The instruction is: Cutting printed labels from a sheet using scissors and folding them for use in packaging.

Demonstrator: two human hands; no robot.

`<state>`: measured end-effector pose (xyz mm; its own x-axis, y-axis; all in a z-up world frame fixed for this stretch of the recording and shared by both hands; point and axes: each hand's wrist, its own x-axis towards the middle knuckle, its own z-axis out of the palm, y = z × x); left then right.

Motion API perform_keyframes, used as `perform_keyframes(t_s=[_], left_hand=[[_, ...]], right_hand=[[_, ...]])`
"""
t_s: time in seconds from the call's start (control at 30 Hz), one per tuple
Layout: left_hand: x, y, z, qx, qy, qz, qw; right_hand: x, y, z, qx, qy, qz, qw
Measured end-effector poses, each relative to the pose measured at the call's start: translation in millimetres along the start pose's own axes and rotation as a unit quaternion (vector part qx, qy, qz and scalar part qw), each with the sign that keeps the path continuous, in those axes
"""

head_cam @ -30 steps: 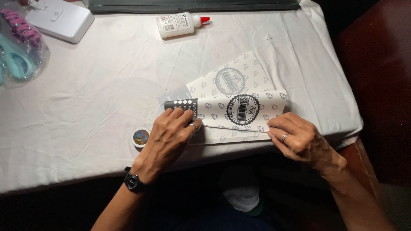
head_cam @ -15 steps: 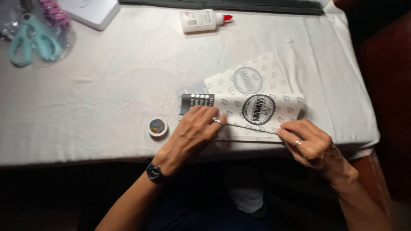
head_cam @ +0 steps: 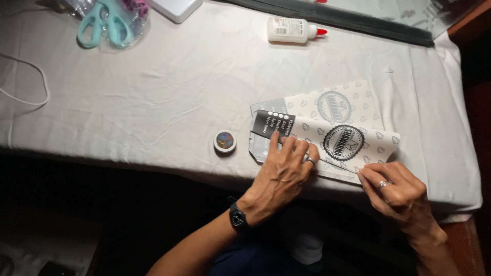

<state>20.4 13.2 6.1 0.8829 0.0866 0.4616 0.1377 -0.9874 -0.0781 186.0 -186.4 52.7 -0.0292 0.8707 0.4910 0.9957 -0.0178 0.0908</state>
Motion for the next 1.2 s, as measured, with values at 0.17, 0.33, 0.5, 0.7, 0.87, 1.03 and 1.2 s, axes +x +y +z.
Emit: perform_keyframes(t_s=[0.17, 0.33, 0.5, 0.7, 0.87, 1.03, 1.2], left_hand=[[-3, 6, -2, -0.009, -0.042, -0.009, 0.999], [-11, 12, 10, 0.048, -0.027, -0.022, 0.998], [-16, 13, 14, -0.004, 0.039, -0.039, 0.998], [-9, 16, 30, -0.222, 0.041, -0.094, 0.970], [-6, 3, 6, -0.021, -0.120, 0.007, 0.993], [-2, -2, 4, -0.049, -0.154, 0.023, 0.987], [-8, 2, 7, -0.114, -0.117, 0.002, 0.987]], right_hand=[[6, 5, -8, 0.084, -0.111, 0.152, 0.979], [114, -33, 22, 0.194, -0.083, 0.043, 0.977], [196, -95, 100, 0.340, -0.083, -0.088, 0.933], [200, -55, 51, 0.523, -0.294, 0.407, 0.689], [132, 4, 76, 0.407, -0.100, 0.105, 0.902], [169, 4, 115, 0.409, -0.061, -0.029, 0.910], [186, -10, 113, 0.431, -0.092, -0.012, 0.898]])
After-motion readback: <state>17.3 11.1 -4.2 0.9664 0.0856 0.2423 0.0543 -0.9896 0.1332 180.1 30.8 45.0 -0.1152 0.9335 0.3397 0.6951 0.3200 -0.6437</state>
